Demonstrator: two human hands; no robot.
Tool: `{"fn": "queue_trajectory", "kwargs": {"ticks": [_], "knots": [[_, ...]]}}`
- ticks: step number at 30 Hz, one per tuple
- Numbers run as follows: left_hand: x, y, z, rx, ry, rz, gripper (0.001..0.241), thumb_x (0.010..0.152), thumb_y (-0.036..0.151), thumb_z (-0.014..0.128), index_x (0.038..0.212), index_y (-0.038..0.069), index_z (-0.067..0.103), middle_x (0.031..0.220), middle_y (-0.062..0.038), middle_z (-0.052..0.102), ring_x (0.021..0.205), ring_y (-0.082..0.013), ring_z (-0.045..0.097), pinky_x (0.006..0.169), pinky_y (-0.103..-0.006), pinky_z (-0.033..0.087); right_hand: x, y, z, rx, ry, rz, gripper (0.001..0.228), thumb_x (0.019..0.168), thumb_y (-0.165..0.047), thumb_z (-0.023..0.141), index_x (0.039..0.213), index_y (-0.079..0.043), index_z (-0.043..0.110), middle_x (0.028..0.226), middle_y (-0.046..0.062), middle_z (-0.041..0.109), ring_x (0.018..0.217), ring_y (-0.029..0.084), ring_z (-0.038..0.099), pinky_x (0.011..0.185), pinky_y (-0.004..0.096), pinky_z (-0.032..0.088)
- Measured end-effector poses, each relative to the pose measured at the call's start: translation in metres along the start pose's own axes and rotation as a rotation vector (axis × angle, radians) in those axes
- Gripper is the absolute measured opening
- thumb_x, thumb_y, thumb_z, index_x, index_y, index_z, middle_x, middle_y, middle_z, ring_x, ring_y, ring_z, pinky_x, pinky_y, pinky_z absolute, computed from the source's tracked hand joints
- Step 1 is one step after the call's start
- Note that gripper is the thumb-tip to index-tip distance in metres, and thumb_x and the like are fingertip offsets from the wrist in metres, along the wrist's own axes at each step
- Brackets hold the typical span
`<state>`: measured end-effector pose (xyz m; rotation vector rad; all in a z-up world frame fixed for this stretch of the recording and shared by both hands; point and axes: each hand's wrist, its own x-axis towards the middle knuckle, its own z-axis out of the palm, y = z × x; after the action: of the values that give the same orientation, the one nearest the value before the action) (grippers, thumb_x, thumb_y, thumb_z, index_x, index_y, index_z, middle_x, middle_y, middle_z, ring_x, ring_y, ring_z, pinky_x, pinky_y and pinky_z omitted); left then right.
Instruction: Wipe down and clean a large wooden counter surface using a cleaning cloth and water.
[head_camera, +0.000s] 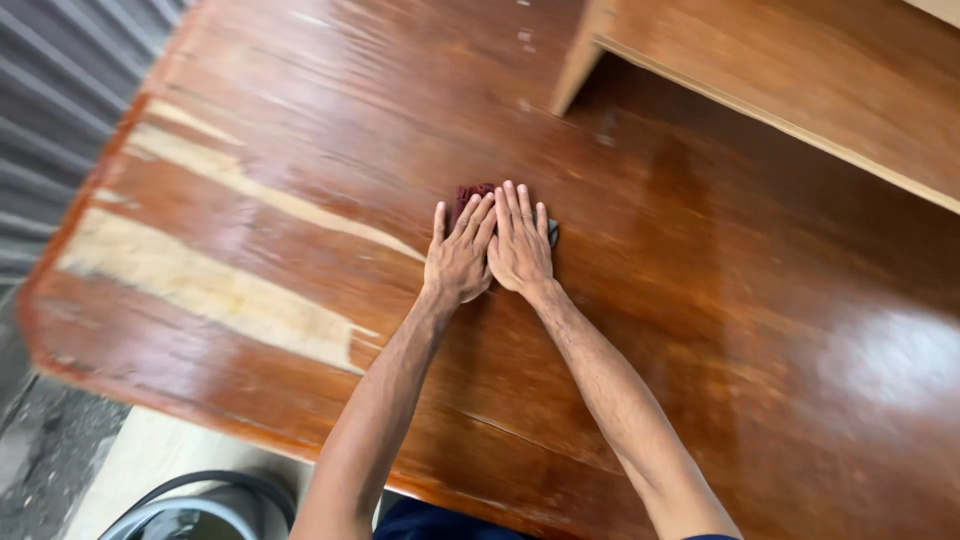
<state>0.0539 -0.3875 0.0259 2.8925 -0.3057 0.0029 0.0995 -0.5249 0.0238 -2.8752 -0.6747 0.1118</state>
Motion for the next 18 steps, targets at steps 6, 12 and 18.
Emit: {"fn": "queue_trajectory", "kwargs": {"ticks": [6,12,18], "knots": [[-0.011,-0.129,-0.033,-0.075,0.1,-0.081,0.072,0.096,0.039,0.039,0.163,0.019,0.023,0.172,0.0,0.015,0.159,-0.0163,0.01,0.127,-0.0587,-0.003,0.091,-0.105,0.023,0.002,0.007,-0.107,0.078,0.095,-0.025,0.048,0.165,-0.01,0.016,0.173,0.009,0.009,0.159,0.028,0.005,0.127,0.053,0.008],[-0.006,-0.244,-0.052,-0.05,0.17,-0.132,0.068,0.098,0.037,0.041,0.162,0.018,0.028,0.173,0.0,0.017,0.159,-0.0154,0.014,0.125,-0.0594,-0.002,0.178,-0.188,0.043,-0.011,-0.002,-0.17,0.077,0.097,-0.03,0.046,0.165,-0.011,0.015,0.173,0.008,0.008,0.159,0.026,0.003,0.128,0.053,0.007],[-0.004,-0.339,-0.075,-0.042,0.118,-0.235,0.078,0.093,0.042,0.045,0.165,0.022,0.021,0.174,0.003,0.01,0.159,-0.0135,0.007,0.126,-0.0588,-0.004,0.248,-0.268,0.047,-0.01,-0.041,-0.227,0.077,0.098,-0.033,0.044,0.165,-0.012,0.013,0.173,0.007,0.006,0.159,0.027,0.002,0.129,0.053,0.006]]}}
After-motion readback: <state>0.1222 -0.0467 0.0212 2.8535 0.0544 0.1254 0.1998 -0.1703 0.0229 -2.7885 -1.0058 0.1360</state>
